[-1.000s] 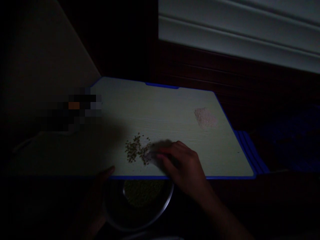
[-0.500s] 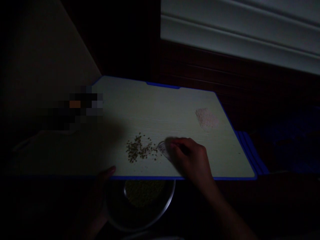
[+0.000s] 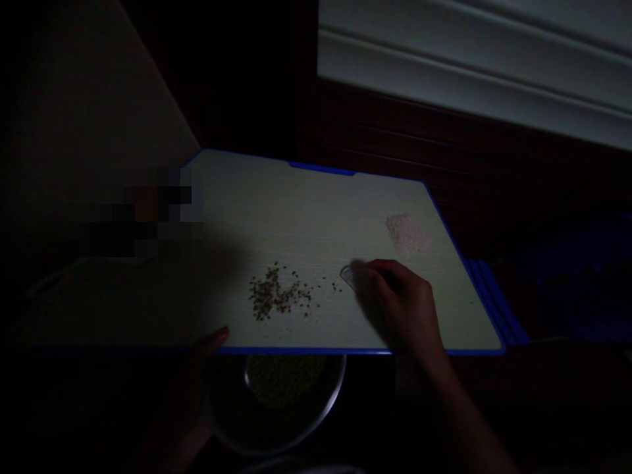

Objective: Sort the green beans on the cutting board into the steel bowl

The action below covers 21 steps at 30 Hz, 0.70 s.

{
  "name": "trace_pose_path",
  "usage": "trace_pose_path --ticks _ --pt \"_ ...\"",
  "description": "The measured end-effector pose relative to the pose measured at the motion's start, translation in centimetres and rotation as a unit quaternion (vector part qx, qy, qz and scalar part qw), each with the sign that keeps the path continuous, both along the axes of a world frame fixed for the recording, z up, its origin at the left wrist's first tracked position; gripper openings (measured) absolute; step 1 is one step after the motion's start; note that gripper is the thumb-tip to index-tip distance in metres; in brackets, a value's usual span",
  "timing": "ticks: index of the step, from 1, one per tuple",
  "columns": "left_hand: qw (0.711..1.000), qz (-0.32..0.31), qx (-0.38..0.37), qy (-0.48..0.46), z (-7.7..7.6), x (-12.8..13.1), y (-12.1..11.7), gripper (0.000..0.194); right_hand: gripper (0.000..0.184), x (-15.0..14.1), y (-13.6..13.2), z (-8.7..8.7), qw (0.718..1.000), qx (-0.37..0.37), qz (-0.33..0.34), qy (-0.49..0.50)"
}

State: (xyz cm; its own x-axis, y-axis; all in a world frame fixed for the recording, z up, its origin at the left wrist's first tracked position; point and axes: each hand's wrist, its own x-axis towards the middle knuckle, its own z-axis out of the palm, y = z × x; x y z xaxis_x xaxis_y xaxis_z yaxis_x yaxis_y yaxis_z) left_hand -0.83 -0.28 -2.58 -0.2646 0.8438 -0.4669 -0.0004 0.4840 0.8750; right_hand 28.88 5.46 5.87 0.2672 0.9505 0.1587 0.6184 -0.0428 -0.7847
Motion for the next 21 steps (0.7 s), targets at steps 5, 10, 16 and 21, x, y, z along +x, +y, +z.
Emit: trace_pose_path --ticks 5,10,16,21 --pt "0.998 0.056 -0.036 0.013 1.0 0.6 0.3 0.035 0.024 -0.4 -0.7 -0.2 0.999 -0.016 0.045 0.023" --pt "0.999 0.029 -0.03 -0.008 1.7 0.6 0.1 0.047 0.02 -1.0 -1.8 -0.1 0.995 -0.039 0.093 0.006" --pt "0.999 0.028 -0.015 0.031 1.4 0.2 0.4 0.04 0.016 -1.2 -2.6 0.0 0.994 -0.032 0.098 0.046" --pt "0.999 0.023 -0.01 0.048 2.0 0.2 0.5 0.039 0.016 -1.3 -2.8 0.1 0.989 -0.029 0.144 0.027"
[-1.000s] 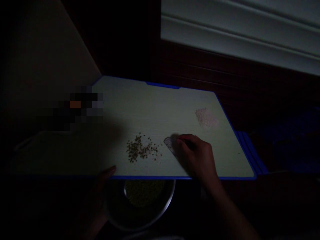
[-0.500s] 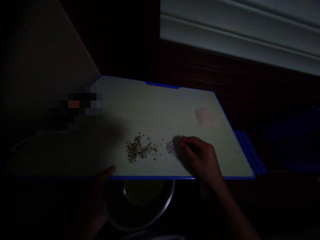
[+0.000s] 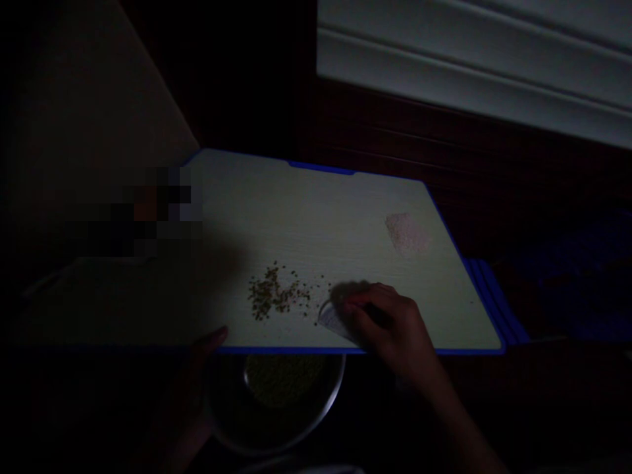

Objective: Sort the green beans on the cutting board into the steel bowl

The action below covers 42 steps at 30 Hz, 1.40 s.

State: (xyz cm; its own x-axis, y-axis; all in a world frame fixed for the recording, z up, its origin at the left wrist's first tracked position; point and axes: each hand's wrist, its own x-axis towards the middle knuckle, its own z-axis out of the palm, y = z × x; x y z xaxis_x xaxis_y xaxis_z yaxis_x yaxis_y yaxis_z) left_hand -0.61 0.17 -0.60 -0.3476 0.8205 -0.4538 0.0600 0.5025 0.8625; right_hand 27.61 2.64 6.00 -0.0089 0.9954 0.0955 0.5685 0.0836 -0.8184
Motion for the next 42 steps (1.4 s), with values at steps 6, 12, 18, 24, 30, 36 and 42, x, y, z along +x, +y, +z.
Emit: trace_pose_path --ticks 6,12,18,24,30,36,42 --pt "0.999 0.003 -0.011 -0.032 0.3 0.4 -0.3 0.047 0.015 -0.5 0.1 -0.1 0.999 0.028 0.021 -0.017" --pt "0.997 -0.003 -0.035 -0.076 0.6 0.2 -0.1 0.043 0.01 -0.8 0.1 -0.1 0.996 0.031 0.085 -0.002" --pt "1.0 0.019 0.013 0.002 -0.4 0.1 -0.3 0.04 0.01 -1.1 0.0 -0.2 0.991 0.056 0.121 0.007" --pt "0.998 -0.002 -0.03 -0.049 0.5 0.3 -0.2 0.048 0.011 -1.3 -0.4 -0.4 0.989 0.07 0.133 0.007" --pt "0.999 0.02 -0.023 -0.043 -0.8 0.0 -0.1 0.047 0.012 -0.2 -0.4 -0.1 0.998 0.053 0.031 -0.015" --pt "0.998 0.053 -0.024 -0.017 -0.9 0.3 0.0 0.035 0.016 1.0 1.7 0.3 0.99 0.098 -0.081 -0.065" --pt "0.997 0.022 -0.015 -0.071 0.6 0.9 -0.3 0.045 0.019 0.5 3.3 -0.4 0.989 0.116 -0.05 -0.084"
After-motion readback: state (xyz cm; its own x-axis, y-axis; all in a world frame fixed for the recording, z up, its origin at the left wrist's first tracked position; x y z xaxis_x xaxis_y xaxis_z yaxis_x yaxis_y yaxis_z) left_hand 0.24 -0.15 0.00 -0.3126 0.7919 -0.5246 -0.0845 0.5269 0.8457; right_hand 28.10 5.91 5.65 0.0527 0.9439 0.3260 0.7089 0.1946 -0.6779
